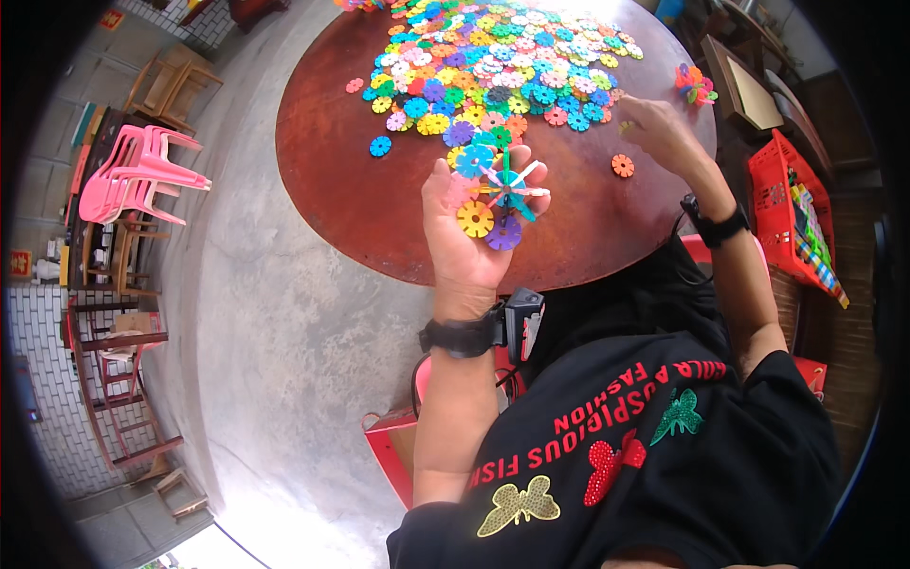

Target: Assembling a complex structure from interlocking snowflake-shaped toy blocks.

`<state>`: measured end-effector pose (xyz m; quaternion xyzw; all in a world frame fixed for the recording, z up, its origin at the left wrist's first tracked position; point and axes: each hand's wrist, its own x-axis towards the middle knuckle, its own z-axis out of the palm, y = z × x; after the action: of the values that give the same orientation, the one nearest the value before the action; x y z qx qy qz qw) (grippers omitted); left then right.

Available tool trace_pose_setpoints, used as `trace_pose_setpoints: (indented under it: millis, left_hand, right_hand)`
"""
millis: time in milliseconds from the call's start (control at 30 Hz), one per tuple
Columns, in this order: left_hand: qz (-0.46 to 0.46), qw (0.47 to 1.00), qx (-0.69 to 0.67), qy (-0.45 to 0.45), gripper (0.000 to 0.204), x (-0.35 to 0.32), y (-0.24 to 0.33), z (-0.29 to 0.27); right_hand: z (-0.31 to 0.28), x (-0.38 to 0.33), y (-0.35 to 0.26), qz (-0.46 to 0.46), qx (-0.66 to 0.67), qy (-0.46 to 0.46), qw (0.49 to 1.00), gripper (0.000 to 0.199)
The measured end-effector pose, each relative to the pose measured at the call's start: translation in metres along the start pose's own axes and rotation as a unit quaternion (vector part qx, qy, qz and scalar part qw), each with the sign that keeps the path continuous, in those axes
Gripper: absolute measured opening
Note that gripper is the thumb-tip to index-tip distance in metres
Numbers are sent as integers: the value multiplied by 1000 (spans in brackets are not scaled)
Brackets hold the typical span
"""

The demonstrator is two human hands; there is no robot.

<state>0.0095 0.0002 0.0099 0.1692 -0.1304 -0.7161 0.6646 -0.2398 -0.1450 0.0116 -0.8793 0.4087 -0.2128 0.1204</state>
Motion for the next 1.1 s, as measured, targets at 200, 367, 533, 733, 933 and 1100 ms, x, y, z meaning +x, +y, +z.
trace_pose_setpoints:
  millis: [200,367,533,733,933,1100]
  left_hand:
    - [-53,996,-65,-19,69,-2,1,-4]
    - [-48,998,-32,-2,66,2,-2,-1]
    - [-81,995,-63,-2,62,2,-1,-1]
    - [-72,996,-45,17,59,1,-3,3]
    - [-68,997,-36,12,59,2,-3,5]
    - [-58,998,0,-8,65,3,-5,2]
  right_hand:
    - [-34,-8,-105,-124,100,78,984,14]
    - [-32,-4,-129,-120,141,121,975,12]
    - [-12,-2,-136,-139,178,143,964,10]
    - [-6,-1,-140,-151,118,114,975,9]
    - [-6,0,-137,-144,121,119,975,8]
    - [-9,2,-136,-122,149,153,969,9]
